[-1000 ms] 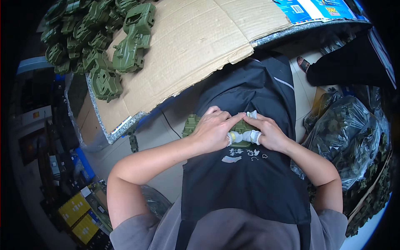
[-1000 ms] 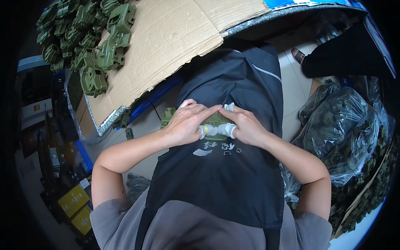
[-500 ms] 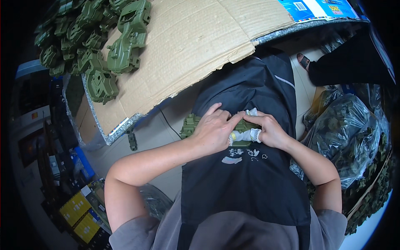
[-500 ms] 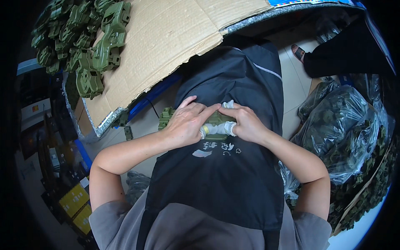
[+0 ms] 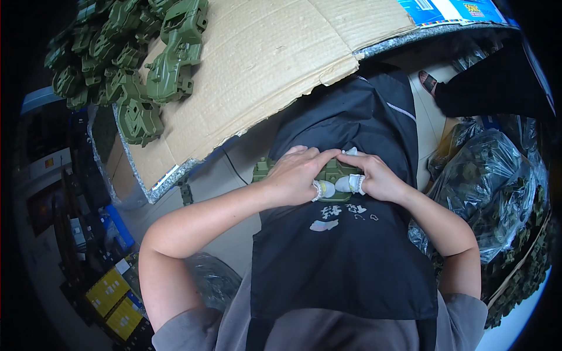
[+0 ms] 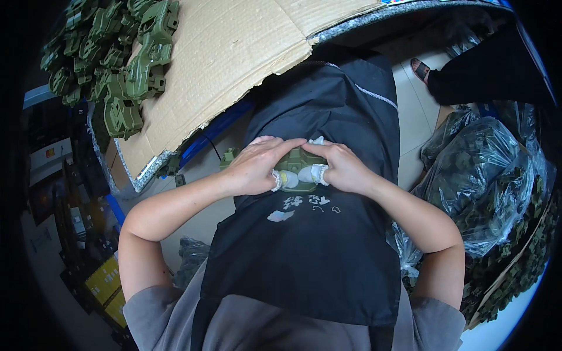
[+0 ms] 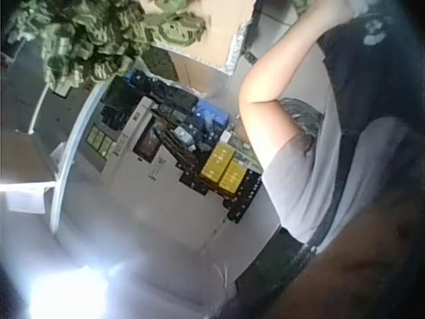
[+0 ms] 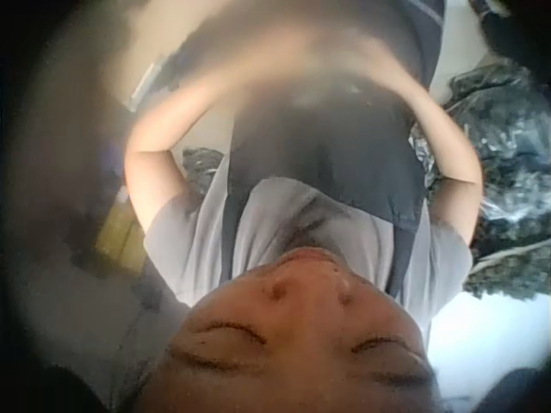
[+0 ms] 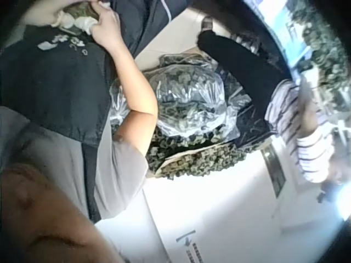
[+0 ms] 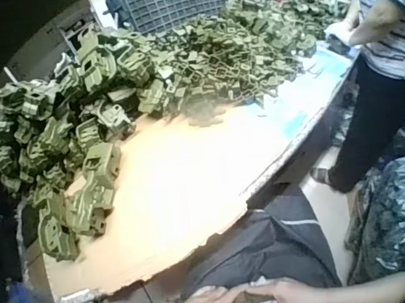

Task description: The person assembles green plastic components by hand, snapping smaller pieces into larger frames. They pick up parts from a pile on a cardboard-covered table, fit them together, and place the finished units into a plastic bag. The process is repetitive, involving picking, aligning, and snapping parts.

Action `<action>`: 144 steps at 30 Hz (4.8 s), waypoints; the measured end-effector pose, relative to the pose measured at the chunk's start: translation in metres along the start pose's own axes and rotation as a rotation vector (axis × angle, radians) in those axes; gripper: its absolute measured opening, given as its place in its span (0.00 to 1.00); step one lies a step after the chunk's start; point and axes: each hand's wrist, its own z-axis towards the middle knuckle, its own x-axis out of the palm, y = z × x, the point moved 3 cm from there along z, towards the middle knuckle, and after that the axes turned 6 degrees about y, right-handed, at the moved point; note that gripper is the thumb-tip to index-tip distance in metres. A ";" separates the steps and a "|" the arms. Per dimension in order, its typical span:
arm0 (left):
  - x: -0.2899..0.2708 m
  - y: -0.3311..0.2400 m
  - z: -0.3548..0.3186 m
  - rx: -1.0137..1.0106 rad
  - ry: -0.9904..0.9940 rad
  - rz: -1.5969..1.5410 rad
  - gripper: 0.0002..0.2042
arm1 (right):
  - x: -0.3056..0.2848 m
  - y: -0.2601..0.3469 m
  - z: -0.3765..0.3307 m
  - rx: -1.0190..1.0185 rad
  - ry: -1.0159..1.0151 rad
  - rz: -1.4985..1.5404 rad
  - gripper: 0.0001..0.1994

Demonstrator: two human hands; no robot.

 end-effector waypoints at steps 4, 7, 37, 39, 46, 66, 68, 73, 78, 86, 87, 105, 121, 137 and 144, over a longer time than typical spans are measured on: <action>0.007 0.001 0.000 0.023 -0.041 0.048 0.33 | 0.002 0.003 0.000 0.133 0.055 0.128 0.32; -0.016 -0.014 -0.008 -0.014 -0.046 0.106 0.37 | -0.005 0.005 -0.003 0.110 0.043 0.182 0.29; -0.038 -0.014 -0.038 0.315 -0.600 -0.265 0.38 | -0.053 0.086 0.027 -0.162 -0.044 -0.012 0.35; -0.033 -0.005 -0.039 0.426 -0.663 -0.516 0.49 | -0.067 0.095 0.017 -0.138 -0.196 0.458 0.34; -0.028 -0.029 -0.006 0.472 -0.630 -0.590 0.35 | -0.088 0.103 -0.005 -0.366 -0.503 -0.247 0.41; -0.088 -0.040 -0.021 0.476 -0.734 -0.262 0.52 | -0.145 0.110 -0.053 -0.381 -0.516 -0.060 0.29; -0.108 -0.040 -0.005 0.383 -0.809 -0.242 0.56 | -0.172 0.108 -0.048 -0.376 -0.694 -0.274 0.28; -0.162 -0.005 -0.078 0.009 -1.326 0.143 0.38 | -0.347 0.062 -0.033 -0.409 -1.550 -0.564 0.22; -0.176 0.050 -0.130 -0.265 -1.368 0.032 0.36 | -0.542 -0.089 -0.001 0.101 -1.788 -0.719 0.26; -0.174 0.041 -0.102 -0.584 -1.108 0.532 0.42 | -0.582 -0.092 0.029 -0.127 -1.190 -1.047 0.33; -0.168 0.035 -0.112 -0.560 -1.123 0.548 0.41 | -0.487 -0.032 0.069 -0.269 -1.121 -1.004 0.30; -0.091 -0.014 -0.053 0.436 -1.205 -0.666 0.55 | -0.073 0.145 0.117 -0.524 -0.086 -0.109 0.44; -0.021 0.036 -0.067 0.531 -0.112 -1.409 0.42 | -0.262 0.109 0.170 -0.312 -0.841 -0.715 0.26; 0.019 0.038 0.011 0.128 0.025 -1.555 0.37 | -0.243 0.056 0.119 -0.357 -0.687 -0.708 0.15; 0.029 0.041 0.014 0.146 -0.025 -1.700 0.34 | -0.217 0.082 0.090 -0.572 -0.567 -1.017 0.17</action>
